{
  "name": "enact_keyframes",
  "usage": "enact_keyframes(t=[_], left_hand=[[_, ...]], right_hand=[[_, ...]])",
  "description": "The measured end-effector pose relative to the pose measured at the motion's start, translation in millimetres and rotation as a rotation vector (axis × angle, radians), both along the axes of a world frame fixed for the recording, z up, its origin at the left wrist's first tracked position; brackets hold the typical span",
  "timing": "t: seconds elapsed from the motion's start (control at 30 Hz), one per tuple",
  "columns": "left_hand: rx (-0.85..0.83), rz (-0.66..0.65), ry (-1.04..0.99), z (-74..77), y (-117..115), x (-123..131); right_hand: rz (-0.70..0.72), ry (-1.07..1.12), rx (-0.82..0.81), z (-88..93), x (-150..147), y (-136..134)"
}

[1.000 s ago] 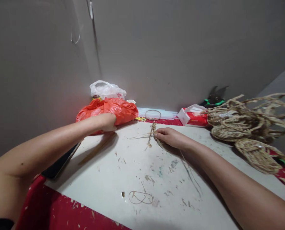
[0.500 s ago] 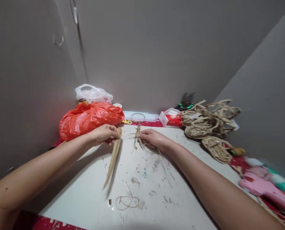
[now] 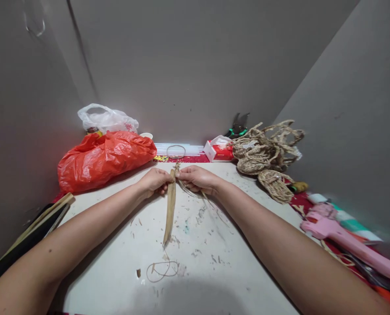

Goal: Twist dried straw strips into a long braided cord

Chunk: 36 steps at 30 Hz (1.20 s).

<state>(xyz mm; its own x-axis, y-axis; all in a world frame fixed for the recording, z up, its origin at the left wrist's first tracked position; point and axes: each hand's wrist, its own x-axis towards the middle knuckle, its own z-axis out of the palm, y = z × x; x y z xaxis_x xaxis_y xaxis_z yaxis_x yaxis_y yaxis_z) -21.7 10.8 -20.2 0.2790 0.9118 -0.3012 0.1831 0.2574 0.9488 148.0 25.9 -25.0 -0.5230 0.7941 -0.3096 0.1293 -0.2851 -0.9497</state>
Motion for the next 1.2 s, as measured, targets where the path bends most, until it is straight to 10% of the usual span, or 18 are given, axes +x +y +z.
enact_keyframes(t=[0.77, 0.9, 1.2], left_hand=[[0.415, 0.053, 0.081, -6.9, -11.6, 10.9], [0.502, -0.036, -0.136, 30.2, -23.9, 10.2], [0.6, -0.03, -0.064, 189.0, -91.2, -64.2]], right_hand=[[-0.038, -0.019, 0.057, -1.6, -4.7, -2.9], [-0.041, -0.044, 0.096, -0.7, -4.5, -4.6], [-0.079, -0.146, 0.111, 5.1, -10.1, -8.5]])
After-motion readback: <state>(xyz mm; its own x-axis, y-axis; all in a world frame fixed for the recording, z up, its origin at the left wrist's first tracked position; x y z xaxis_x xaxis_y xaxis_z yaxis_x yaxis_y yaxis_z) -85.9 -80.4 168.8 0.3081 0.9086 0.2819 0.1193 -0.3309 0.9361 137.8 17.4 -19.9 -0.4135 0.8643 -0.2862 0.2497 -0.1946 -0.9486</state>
